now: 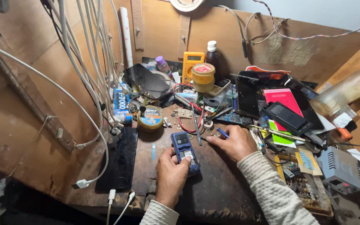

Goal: The person uses a screwdriver to remove screws from a mobile phone and detaches the internal components by hand.

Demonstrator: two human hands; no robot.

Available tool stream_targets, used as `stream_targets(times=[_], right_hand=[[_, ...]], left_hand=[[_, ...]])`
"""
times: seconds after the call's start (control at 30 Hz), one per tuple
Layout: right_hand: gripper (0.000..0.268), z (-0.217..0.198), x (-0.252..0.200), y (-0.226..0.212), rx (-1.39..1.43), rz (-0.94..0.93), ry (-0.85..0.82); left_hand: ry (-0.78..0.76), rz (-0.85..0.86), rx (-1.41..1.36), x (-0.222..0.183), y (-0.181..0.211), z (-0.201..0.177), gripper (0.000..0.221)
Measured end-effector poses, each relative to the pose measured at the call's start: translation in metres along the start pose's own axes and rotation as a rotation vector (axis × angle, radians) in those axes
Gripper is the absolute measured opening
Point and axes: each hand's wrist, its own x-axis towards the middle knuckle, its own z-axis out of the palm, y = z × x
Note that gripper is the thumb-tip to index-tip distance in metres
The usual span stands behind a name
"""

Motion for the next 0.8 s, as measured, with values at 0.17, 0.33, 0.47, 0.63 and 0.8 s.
stream_targets(times=[0.17, 0.33, 0.47, 0.63, 0.8], right_hand=[[0.044, 0.020, 0.021, 0.035, 0.298, -0.049, 0.014], [0.037, -0.001, 0.023, 0.066, 0.325, 0.029, 0.094], [0.034, -0.014, 0.014, 0.061, 0.117, -0.077, 0.214], [0.025, -0.008, 0.001, 0.039, 0.285, -0.101, 0.315], [0.038, -0.002, -0.010, 0.015, 0.093, -0.043, -0.002]], left_hand=[[0.001, 0.010, -0.003, -0.001, 0.001, -0.002, 0.033], [-0.010, -0.018, -0.013, 0.000, 0.004, -0.001, 0.035], [-0.007, -0.027, 0.015, -0.001, 0.005, -0.001, 0.033], [-0.002, -0.008, -0.026, -0.001, 0.002, 0.000, 0.032], [0.007, -0.018, -0.004, 0.000, 0.001, 0.000, 0.034]])
